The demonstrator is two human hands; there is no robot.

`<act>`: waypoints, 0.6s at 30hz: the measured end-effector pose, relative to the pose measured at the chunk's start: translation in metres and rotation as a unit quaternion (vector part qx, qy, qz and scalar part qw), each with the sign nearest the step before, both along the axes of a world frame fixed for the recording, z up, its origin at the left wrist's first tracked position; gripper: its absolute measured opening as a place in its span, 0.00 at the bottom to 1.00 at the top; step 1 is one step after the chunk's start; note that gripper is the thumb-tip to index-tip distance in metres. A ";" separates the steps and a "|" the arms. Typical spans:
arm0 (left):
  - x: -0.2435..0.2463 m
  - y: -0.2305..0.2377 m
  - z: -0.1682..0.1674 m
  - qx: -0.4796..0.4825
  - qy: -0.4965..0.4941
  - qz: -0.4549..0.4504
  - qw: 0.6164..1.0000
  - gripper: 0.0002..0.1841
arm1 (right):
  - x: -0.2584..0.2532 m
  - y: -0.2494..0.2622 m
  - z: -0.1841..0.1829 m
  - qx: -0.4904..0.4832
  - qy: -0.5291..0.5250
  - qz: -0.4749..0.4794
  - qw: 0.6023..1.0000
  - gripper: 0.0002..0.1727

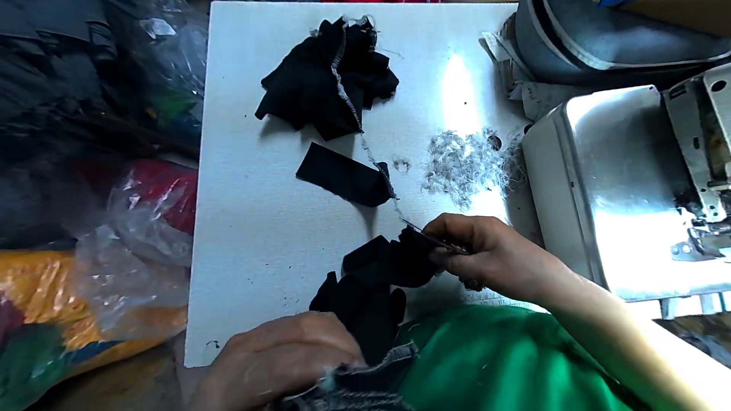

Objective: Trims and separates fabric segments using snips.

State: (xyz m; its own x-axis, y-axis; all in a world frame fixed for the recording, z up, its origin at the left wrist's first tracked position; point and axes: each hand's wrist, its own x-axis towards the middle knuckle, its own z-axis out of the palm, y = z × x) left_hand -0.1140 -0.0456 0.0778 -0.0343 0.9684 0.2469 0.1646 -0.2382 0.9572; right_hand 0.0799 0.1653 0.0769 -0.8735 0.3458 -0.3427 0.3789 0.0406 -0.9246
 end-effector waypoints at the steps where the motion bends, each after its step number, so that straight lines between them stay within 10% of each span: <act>1: 0.000 0.004 0.001 -0.009 0.019 -0.009 1.000 0.16 | 0.002 -0.001 0.001 -0.014 0.000 0.004 1.000 0.07; 18: 0.022 0.038 -0.042 -0.121 -0.079 0.030 0.989 0.21 | 0.017 -0.005 0.006 0.146 0.136 0.109 0.974 0.18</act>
State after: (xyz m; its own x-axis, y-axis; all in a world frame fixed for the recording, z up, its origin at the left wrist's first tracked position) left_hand -0.0919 -0.0080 0.0358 -0.1133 0.9935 -0.0053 0.0151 0.0070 0.9999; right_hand 0.0974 0.1600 0.0832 -0.9817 0.1903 -0.0025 0.0738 0.3686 -0.9267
